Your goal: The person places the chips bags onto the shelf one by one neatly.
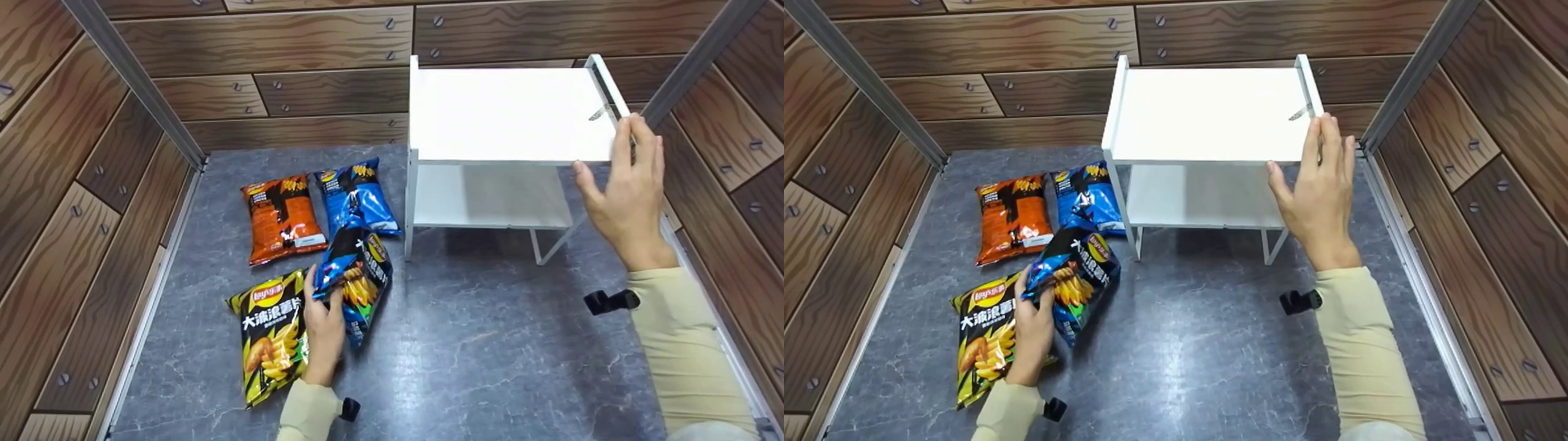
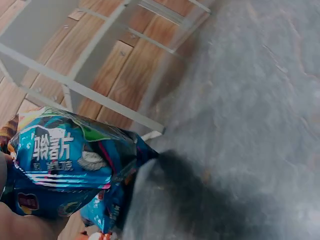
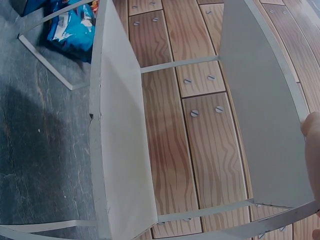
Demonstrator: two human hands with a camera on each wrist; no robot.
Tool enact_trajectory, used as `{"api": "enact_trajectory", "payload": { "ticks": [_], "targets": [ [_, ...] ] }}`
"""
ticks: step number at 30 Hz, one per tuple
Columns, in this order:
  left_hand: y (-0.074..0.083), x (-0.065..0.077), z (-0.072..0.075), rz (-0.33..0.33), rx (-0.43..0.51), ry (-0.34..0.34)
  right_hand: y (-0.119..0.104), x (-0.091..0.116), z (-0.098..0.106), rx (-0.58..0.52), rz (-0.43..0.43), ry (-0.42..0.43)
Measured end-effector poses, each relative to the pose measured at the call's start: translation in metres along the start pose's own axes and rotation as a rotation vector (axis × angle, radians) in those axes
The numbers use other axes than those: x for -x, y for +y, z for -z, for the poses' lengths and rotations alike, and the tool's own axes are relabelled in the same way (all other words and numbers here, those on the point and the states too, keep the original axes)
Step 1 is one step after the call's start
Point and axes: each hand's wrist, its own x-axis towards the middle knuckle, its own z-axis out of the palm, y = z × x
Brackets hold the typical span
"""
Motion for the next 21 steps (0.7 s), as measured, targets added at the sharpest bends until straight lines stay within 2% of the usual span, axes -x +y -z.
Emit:
{"api": "enact_trajectory", "payload": {
  "ticks": [3,6,10,14,17,21],
  "targets": [
    [-0.004,0.003,0.001,-0.047,-0.02,0.012,0.0,0.0,0.0,0.001,0.0,-0.003],
    [-0.007,0.004,0.005,-0.162,-0.091,0.037,0.0,0.0,0.0,0.002,0.001,-0.001],
    [-0.012,0.005,0.011,-0.343,-0.254,0.062,0.001,0.0,0.0,0.003,0.005,0.001],
    [-0.017,0.008,0.014,-0.473,-0.419,0.058,0.001,0.0,-0.001,0.005,0.009,-0.001],
    [-0.017,0.009,0.013,-0.526,-0.516,0.043,0.001,0.0,0.0,0.007,0.01,0.0],
    [-0.014,0.007,0.009,-0.547,-0.584,0.011,0.002,-0.001,0.0,0.008,0.021,0.006]
  ]
}}
